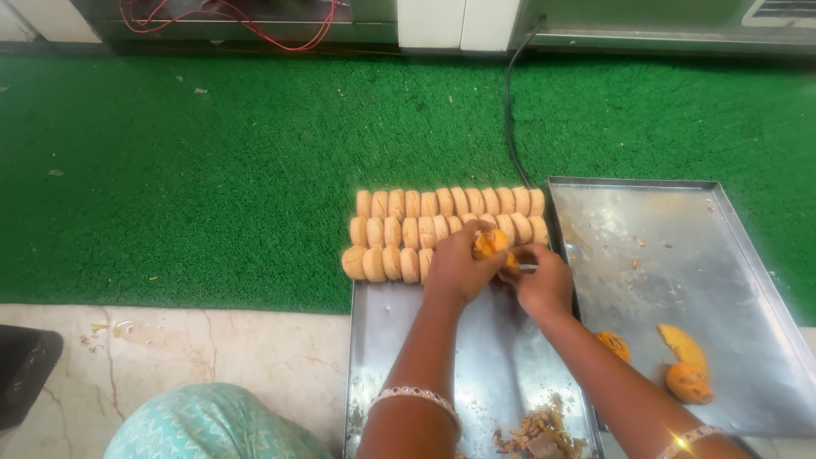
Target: Arranging biscuits or small dough balls on a metal tray.
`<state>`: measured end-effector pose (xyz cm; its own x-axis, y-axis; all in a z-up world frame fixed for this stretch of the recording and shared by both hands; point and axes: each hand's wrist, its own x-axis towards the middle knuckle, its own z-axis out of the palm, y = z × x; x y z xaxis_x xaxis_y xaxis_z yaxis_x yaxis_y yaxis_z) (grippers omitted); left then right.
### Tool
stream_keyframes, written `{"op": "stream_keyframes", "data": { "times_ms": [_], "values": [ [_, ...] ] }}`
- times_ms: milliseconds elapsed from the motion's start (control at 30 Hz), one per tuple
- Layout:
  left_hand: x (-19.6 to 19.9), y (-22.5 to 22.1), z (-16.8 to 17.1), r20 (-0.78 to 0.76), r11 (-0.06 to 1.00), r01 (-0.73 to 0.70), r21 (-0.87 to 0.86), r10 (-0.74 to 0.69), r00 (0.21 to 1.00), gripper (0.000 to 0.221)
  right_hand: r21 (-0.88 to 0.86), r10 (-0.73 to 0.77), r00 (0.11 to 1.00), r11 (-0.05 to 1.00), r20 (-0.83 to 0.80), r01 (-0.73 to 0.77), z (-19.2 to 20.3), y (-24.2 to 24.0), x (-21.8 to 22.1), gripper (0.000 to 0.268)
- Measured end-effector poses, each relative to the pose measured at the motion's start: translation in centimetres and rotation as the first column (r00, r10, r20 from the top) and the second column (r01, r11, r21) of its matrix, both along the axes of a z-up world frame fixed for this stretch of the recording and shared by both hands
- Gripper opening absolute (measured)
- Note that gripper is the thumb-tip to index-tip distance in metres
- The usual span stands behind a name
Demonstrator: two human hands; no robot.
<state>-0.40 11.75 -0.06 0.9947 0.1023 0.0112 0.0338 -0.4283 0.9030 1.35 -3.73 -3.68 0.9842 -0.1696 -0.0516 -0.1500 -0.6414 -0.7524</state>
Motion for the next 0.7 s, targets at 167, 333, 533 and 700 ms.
{"op": "stream_keyframes", "data": {
  "times_ms": [167,333,533,700],
  "values": [
    [-0.1,-0.1,0.6,0.001,1.000,0.004,0.018,-0.004,1.000,0.051,-0.012,-0.021,0.999,1.000,-0.025,0.020,0.5,0.3,0.0,0.037],
    [-0.3,-0.3,1.3,-0.007,0.999,0.009,0.050,-0.009,1.000,0.052,-0.021,-0.020,0.999,1.000,-0.040,0.019,0.3,0.1,0.2,0.034],
    [-0.6,-0.8,2.2,-0.077,0.997,0.017,0.081,-0.010,0.997,0.057,0.010,0.016,1.000,1.000,0.009,-0.016,-0.9,-0.5,0.7,0.031],
    [-0.3,-1.1,0.8,-0.038,0.996,0.008,0.092,-0.004,0.999,0.059,0.006,0.036,0.999,0.999,0.004,-0.036,-0.5,-0.7,0.3,0.032]
  ]
}}
